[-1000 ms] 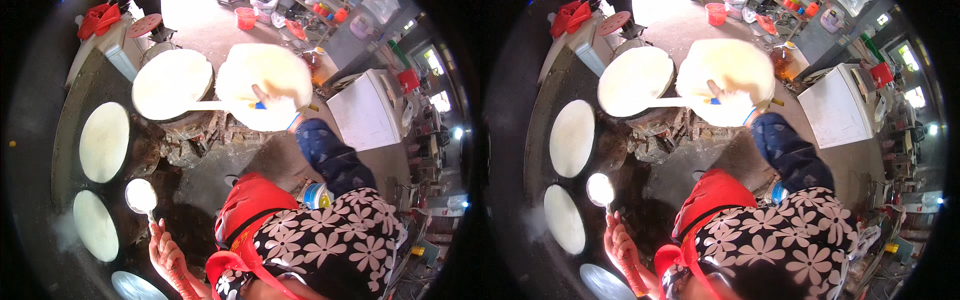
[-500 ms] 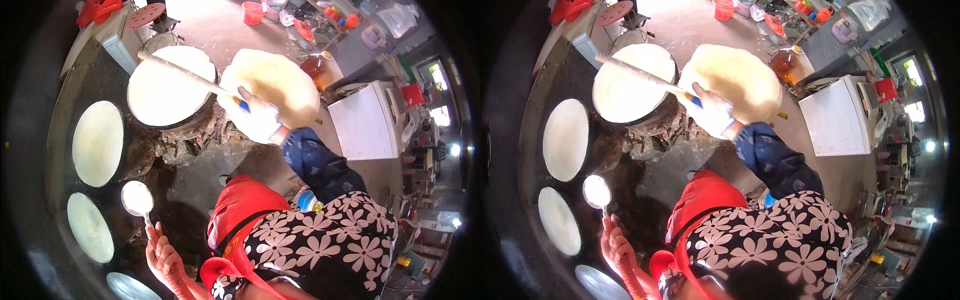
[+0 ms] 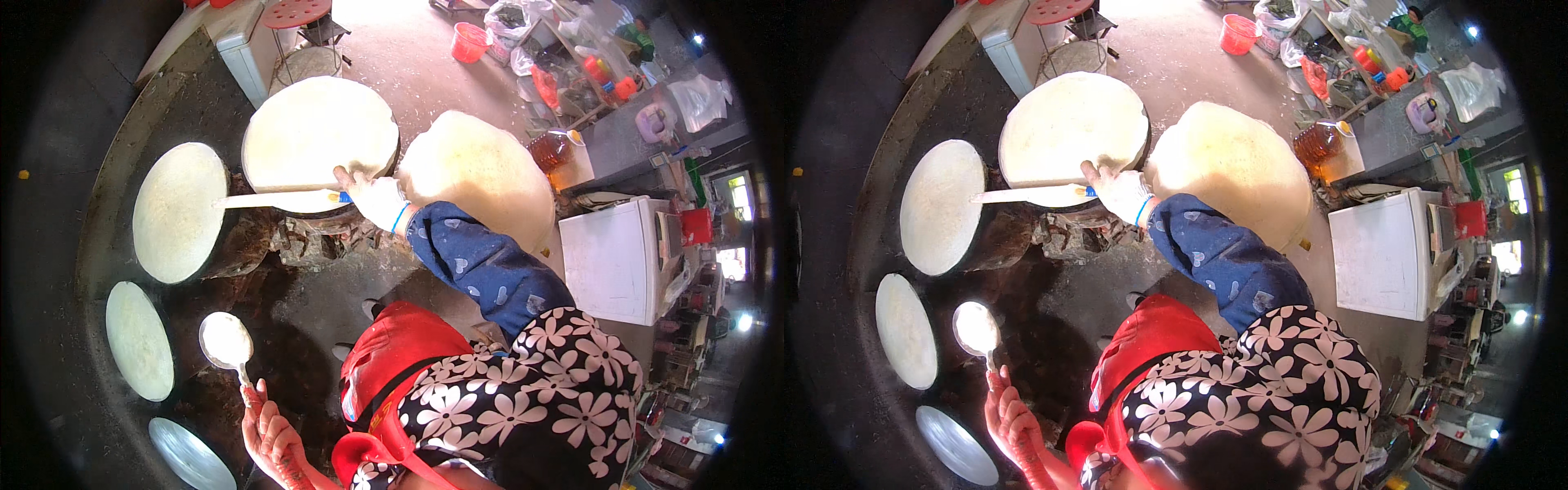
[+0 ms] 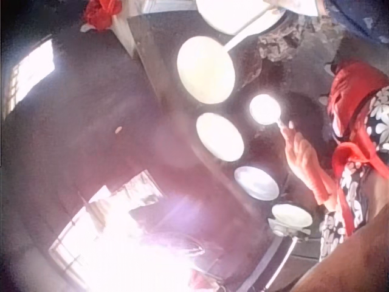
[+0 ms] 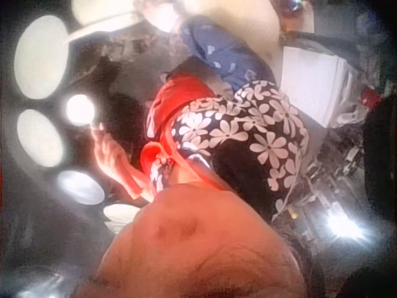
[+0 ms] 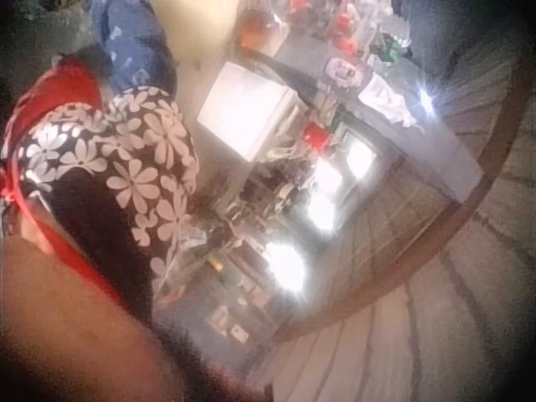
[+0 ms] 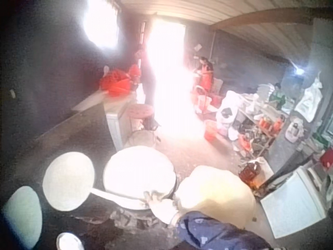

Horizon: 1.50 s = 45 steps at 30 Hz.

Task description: The person ladles batter onto multiple hot griddles, spreads it into thin circles, flips the crepes, and stacks the cooked ones. The person uses a ladle and a wooden spatula to manage several crepes simultaneously on a large curved griddle.

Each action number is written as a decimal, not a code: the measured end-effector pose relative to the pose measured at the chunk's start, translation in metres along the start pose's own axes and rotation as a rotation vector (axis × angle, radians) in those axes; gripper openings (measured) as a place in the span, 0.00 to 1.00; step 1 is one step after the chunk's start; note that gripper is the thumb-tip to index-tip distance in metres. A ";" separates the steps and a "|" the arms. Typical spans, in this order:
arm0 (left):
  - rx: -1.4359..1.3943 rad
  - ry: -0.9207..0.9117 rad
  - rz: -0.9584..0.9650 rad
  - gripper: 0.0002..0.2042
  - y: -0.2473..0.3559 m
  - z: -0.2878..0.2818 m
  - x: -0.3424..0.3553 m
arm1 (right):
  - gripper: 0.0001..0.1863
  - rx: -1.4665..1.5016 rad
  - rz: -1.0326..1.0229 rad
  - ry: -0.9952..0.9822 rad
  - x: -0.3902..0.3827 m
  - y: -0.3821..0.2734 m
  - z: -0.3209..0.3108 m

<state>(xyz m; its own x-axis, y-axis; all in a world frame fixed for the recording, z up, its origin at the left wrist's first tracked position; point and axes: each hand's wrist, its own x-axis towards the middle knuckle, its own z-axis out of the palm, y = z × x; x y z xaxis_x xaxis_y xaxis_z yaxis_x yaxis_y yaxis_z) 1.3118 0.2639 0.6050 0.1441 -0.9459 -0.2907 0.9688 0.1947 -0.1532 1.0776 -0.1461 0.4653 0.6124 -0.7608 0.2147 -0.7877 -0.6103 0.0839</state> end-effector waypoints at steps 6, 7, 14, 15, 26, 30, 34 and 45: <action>-0.038 0.001 -0.046 0.28 0.018 -0.006 0.007 | 0.30 -0.018 -0.097 0.356 0.045 0.041 -0.007; -0.030 0.000 -0.053 0.28 0.022 -0.005 0.006 | 0.30 0.007 -0.075 0.432 0.060 0.045 -0.013; -0.037 0.054 -0.090 0.29 0.036 0.011 0.001 | 0.32 0.003 0.046 0.627 0.070 0.014 -0.079; 0.064 0.127 -0.083 0.28 0.032 0.022 -0.003 | 0.32 0.061 0.064 0.637 0.060 0.009 -0.075; 0.219 0.093 -0.445 0.26 0.044 0.062 0.048 | 0.26 0.700 0.336 0.404 0.020 -0.045 -0.180; 0.200 0.068 -0.457 0.26 0.061 0.068 0.056 | 0.33 1.098 0.653 0.338 0.027 0.030 -0.201; 0.150 0.067 -0.562 0.26 0.066 0.061 0.067 | 0.36 1.248 0.898 0.646 -0.104 0.087 -0.266; 0.115 0.176 -0.540 0.29 0.049 0.055 0.091 | 0.16 1.115 1.725 0.717 -0.297 0.165 -0.069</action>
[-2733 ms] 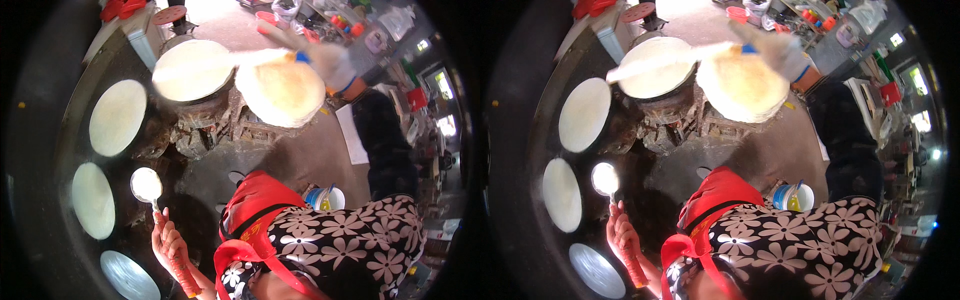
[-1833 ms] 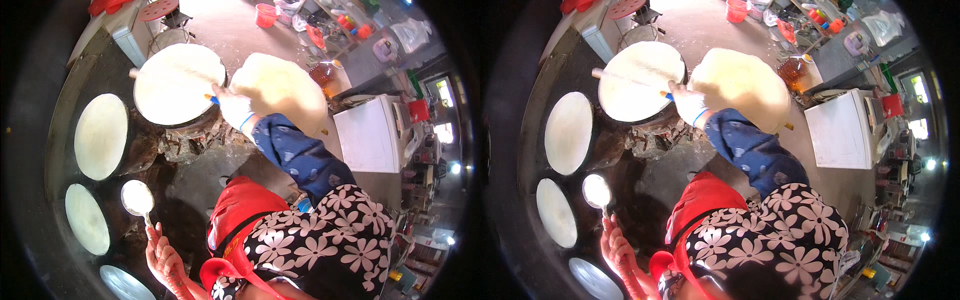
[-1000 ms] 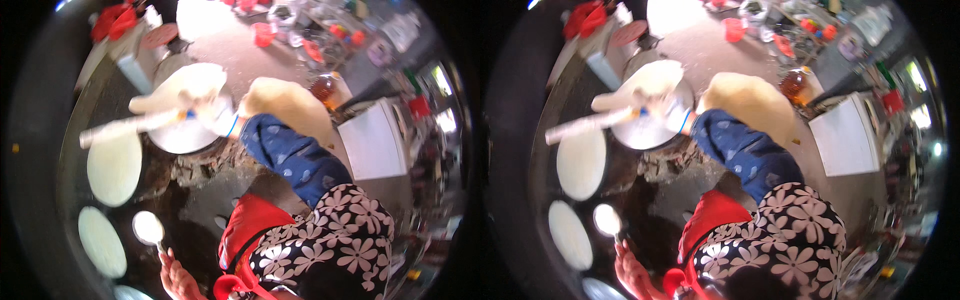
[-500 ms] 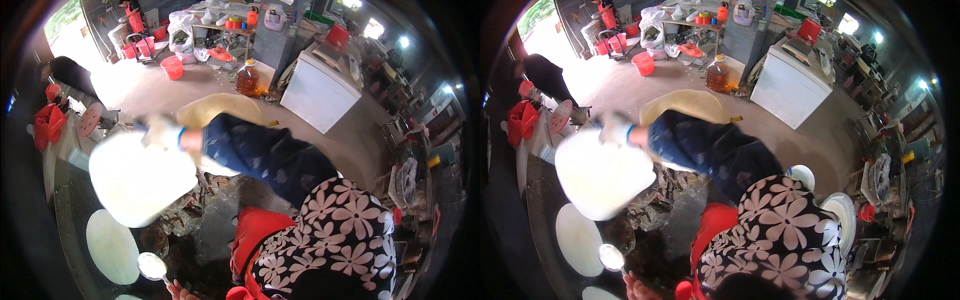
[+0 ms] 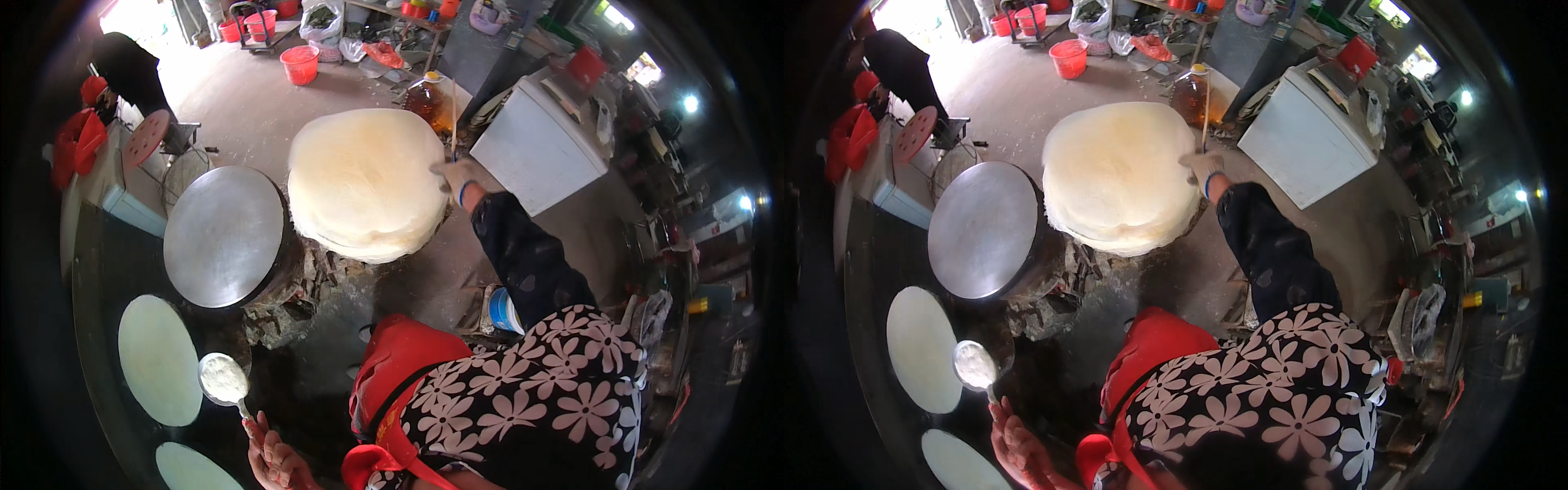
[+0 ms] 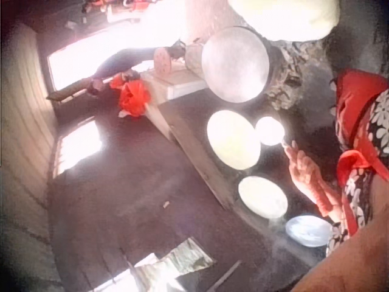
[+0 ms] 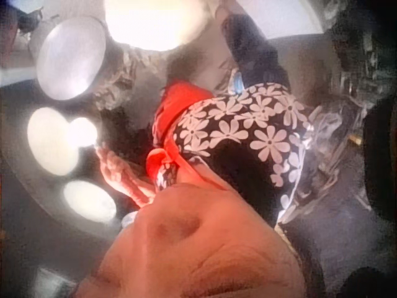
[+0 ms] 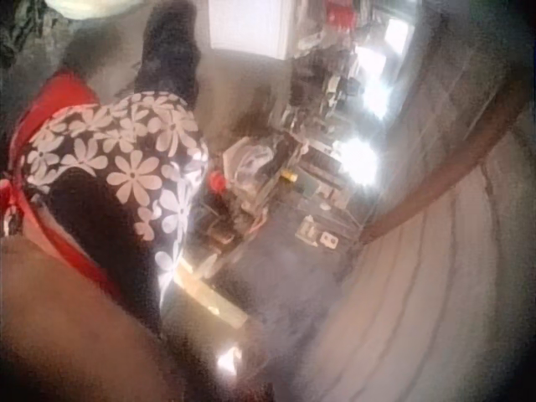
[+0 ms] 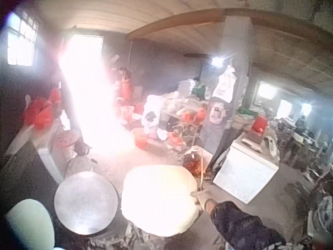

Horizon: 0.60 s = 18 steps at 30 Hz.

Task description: The person ladles batter onto multiple hot griddles, spreads it into thin circles, flips the crepes, and stacks the cooked ones. The person uses a ladle and a wooden spatula to manage several crepes simultaneously on a large curved griddle.

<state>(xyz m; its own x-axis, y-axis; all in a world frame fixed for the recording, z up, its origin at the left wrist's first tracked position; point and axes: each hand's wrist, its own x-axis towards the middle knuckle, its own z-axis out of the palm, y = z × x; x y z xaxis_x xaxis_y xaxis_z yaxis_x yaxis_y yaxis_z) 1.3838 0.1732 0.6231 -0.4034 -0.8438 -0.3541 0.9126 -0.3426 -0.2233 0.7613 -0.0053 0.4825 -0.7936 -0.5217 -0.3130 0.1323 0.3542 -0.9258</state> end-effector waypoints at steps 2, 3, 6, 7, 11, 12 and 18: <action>0.018 0.017 -0.008 0.29 0.000 -0.002 0.006 | 0.16 -0.033 -0.028 0.023 0.002 0.030 -0.002; 0.031 0.020 -0.013 0.29 0.000 -0.004 0.009 | 0.17 -0.060 -0.069 0.032 0.002 0.044 0.000; 0.034 -0.009 0.069 0.29 -0.014 -0.010 0.017 | 0.17 -0.230 -0.276 0.040 -0.001 0.065 -0.006; 0.031 -0.026 0.113 0.29 -0.013 -0.015 0.017 | 0.17 -0.303 -0.276 0.025 -0.010 0.068 -0.006; 0.031 -0.038 0.190 0.29 -0.027 -0.019 0.018 | 0.22 -0.536 -0.318 -0.040 -0.038 0.064 -0.023; -0.010 -0.062 0.188 0.29 -0.035 -0.018 0.023 | 0.24 -0.576 -0.386 0.003 -0.032 0.059 -0.032; -0.115 -0.075 0.246 0.29 -0.056 -0.021 0.027 | 0.32 -0.745 -0.904 0.008 0.028 0.036 0.014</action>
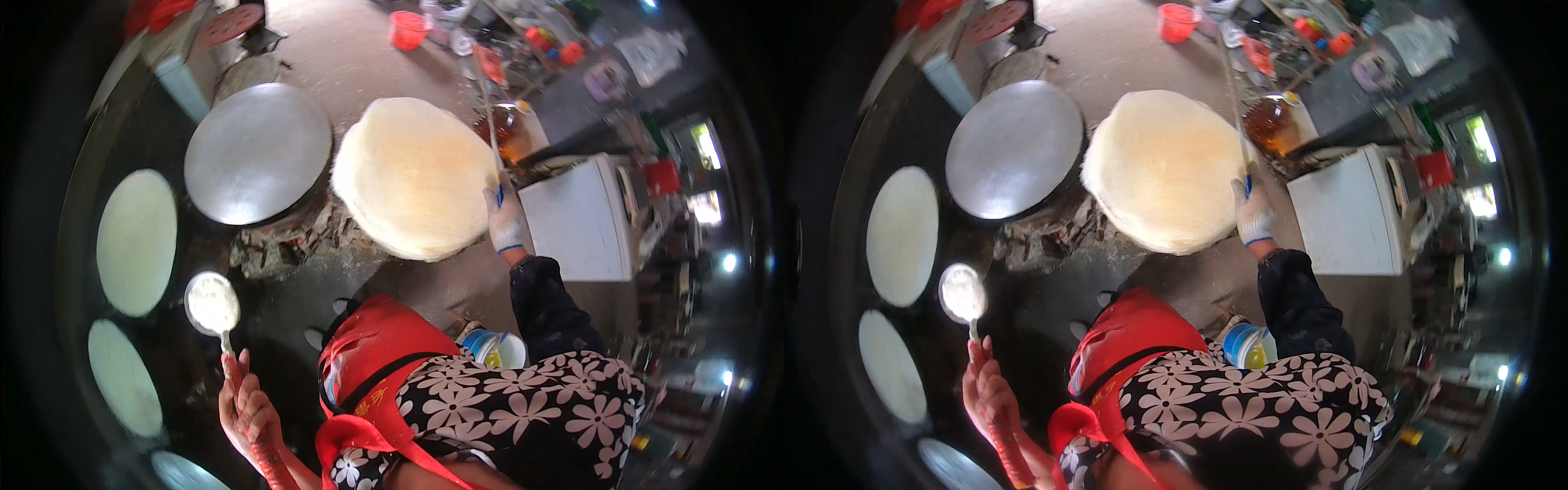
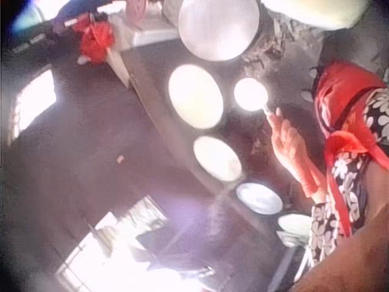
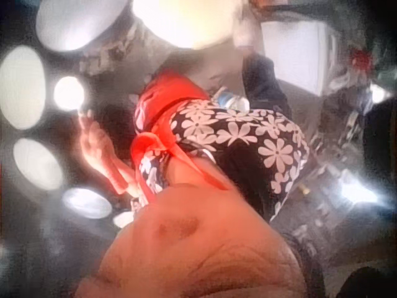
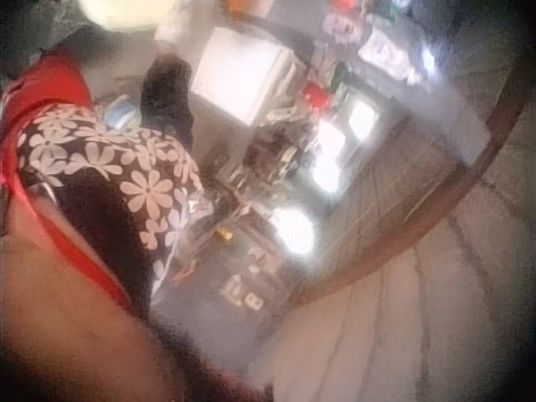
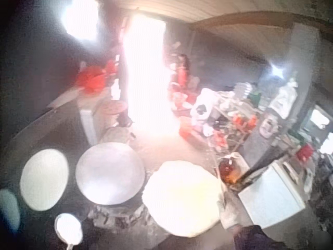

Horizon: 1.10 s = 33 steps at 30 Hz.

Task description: The person ladles batter onto multiple hot griddles, spreads it into thin circles, flips the crepes, and stacks the cooked ones. The person uses a ladle and a wooden spatula to manage several crepes simultaneously on a large curved griddle.

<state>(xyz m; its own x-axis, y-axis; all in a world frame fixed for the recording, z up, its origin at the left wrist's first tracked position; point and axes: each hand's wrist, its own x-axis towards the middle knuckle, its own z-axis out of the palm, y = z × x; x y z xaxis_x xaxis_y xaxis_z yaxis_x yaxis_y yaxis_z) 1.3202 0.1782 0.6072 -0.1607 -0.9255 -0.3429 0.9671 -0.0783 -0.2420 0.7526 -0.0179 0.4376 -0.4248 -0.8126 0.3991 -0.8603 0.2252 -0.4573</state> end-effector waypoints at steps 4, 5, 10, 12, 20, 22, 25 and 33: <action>-0.056 0.005 0.042 0.29 0.003 -0.015 0.005 | 0.32 -0.077 -0.081 -0.265 0.033 -0.069 0.059; -0.056 0.017 0.082 0.29 0.004 -0.021 0.003 | 0.31 -0.114 -0.110 -0.305 0.036 -0.075 0.083; -0.156 -0.057 0.198 0.29 0.026 -0.073 -0.009 | 0.28 -0.219 -0.163 -0.430 0.040 -0.123 0.132; -0.219 -0.071 0.265 0.28 0.031 -0.098 -0.013 | 0.33 -0.129 -0.361 -0.239 0.052 -0.086 0.183; -0.403 -0.028 0.625 0.26 0.046 -0.195 0.032 | 0.32 0.296 -0.850 -0.679 -0.040 -0.245 0.368; -0.471 -0.033 0.752 0.25 0.049 -0.219 0.044 | 0.34 0.273 -0.915 -1.022 -0.109 -0.286 0.410; -0.473 -0.063 0.958 0.25 0.014 -0.239 0.078 | 0.36 0.410 -1.131 -1.456 -0.182 -0.318 0.460; -0.534 0.023 1.664 0.22 -0.005 -0.360 0.240 | 0.31 0.790 -1.909 -1.977 -0.326 -0.368 0.563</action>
<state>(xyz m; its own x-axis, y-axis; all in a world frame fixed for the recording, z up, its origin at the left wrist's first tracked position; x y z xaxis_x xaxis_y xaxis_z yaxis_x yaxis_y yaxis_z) 1.2058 0.0900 0.1995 0.8423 0.1203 -0.5254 -0.0756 0.9915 0.1058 1.3660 -0.1382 0.0282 0.7789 0.6236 0.0670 0.3766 -0.3796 -0.8451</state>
